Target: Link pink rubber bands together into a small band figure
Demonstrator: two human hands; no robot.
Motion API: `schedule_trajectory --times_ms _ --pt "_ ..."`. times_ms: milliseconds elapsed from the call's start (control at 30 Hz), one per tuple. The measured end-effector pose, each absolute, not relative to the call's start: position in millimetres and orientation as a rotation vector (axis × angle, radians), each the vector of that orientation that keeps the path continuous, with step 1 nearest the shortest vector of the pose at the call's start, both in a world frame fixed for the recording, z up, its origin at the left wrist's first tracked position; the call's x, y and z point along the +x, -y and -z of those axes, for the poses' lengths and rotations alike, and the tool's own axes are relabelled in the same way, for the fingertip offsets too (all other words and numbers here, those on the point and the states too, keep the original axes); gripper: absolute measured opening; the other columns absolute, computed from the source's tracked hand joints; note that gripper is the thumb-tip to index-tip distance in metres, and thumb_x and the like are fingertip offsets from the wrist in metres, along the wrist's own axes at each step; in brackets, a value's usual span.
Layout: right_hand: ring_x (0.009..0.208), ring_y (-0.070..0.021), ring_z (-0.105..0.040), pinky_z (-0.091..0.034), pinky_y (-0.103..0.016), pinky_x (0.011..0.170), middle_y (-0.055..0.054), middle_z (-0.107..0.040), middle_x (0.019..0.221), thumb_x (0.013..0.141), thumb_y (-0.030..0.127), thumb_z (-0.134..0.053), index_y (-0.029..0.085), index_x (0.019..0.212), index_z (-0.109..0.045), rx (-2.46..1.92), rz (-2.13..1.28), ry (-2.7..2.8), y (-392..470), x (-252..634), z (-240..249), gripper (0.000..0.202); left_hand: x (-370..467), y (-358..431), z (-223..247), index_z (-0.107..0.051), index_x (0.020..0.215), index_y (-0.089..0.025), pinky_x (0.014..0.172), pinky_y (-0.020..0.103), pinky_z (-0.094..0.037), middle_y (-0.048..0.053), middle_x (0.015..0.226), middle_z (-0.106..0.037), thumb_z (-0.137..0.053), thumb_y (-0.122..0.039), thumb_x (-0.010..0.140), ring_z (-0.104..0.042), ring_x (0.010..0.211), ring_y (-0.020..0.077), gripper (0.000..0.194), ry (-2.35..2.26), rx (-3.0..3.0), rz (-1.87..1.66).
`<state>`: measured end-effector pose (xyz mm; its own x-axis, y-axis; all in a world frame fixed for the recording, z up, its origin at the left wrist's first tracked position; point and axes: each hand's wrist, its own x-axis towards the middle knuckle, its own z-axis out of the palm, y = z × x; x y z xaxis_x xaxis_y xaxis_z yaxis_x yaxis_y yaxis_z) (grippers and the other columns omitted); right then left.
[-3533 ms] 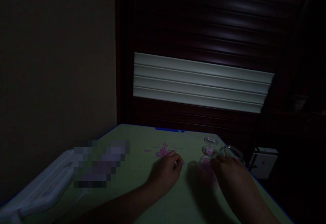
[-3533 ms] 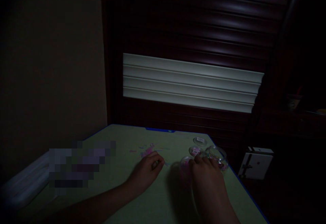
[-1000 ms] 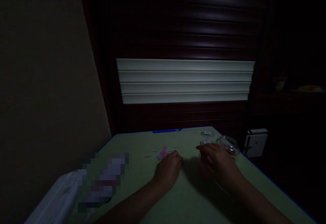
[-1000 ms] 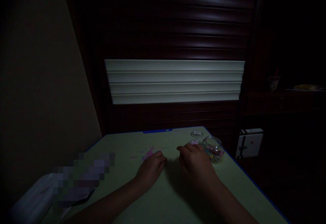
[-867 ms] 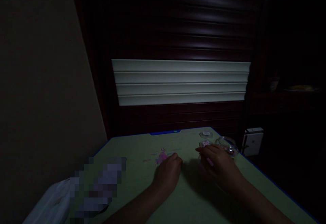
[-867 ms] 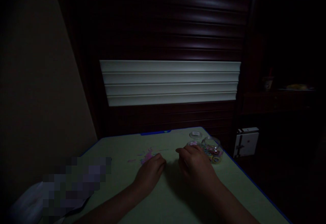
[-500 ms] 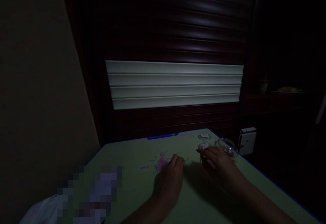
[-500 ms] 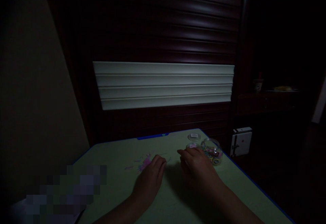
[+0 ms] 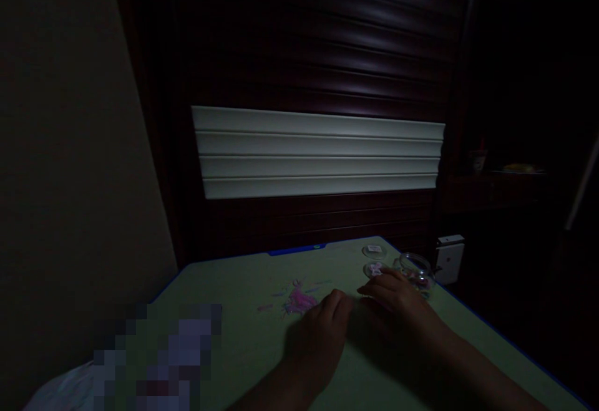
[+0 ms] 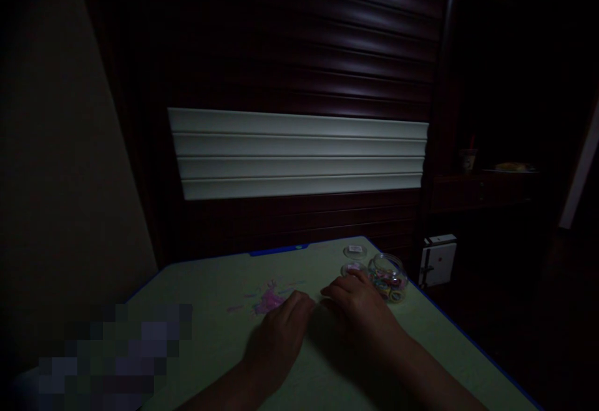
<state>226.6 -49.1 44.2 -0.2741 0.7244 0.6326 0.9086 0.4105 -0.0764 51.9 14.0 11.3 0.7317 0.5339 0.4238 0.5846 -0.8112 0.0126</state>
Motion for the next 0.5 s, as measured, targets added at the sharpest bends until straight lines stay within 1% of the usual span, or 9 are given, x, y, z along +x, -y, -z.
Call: schedule_trajectory --times_ms 133,233,333,500 --pt "0.083 -0.0147 -0.058 -0.031 -0.038 0.095 -0.001 -0.064 0.08 0.085 0.016 -0.048 0.021 0.087 -0.061 -1.37 0.416 2.117 48.8 226.0 -45.9 0.014 53.4 -17.0 -7.7 -0.048 0.101 -0.023 0.073 0.026 -0.043 0.0 0.098 -0.054 -0.034 -0.009 0.09 -0.053 0.086 0.0155 0.022 0.896 -2.832 0.669" --pt "0.083 -0.0152 -0.058 -0.031 -0.039 0.094 -0.001 -0.065 0.081 0.082 0.013 -0.049 0.022 0.085 -0.062 -1.411 0.434 2.132 50.6 225.6 -48.4 0.015 54.8 -20.1 -4.9 -0.048 0.1 -0.023 0.075 0.025 -0.042 0.0 0.097 -0.053 -0.032 -0.01 0.091 -0.053 0.085 0.0145 0.023 0.923 -2.877 0.721" --pt "0.082 -0.016 -0.057 -0.032 -0.039 0.092 -0.002 -0.065 0.081 0.081 0.013 -0.051 0.021 0.082 -0.062 -1.471 0.453 2.131 53.8 227.3 -53.8 0.014 55.7 -22.2 -4.8 -0.049 0.098 -0.023 0.077 0.024 -0.041 0.0 0.096 -0.052 -0.03 -0.011 0.091 -0.052 0.085 0.0137 0.023 0.994 -2.898 0.846" --pt "0.078 -0.0151 -0.056 -0.033 -0.036 0.088 -0.002 -0.064 0.081 0.084 0.015 -0.048 0.021 0.081 -0.063 -1.567 0.45 2.082 56.6 240.1 -62.2 0.017 56.2 -25.4 -6.9 -0.049 0.089 -0.021 0.079 0.026 -0.039 0.001 0.091 -0.053 -0.029 -0.015 0.093 -0.05 0.085 0.0148 0.021 1.103 -2.866 1.036"
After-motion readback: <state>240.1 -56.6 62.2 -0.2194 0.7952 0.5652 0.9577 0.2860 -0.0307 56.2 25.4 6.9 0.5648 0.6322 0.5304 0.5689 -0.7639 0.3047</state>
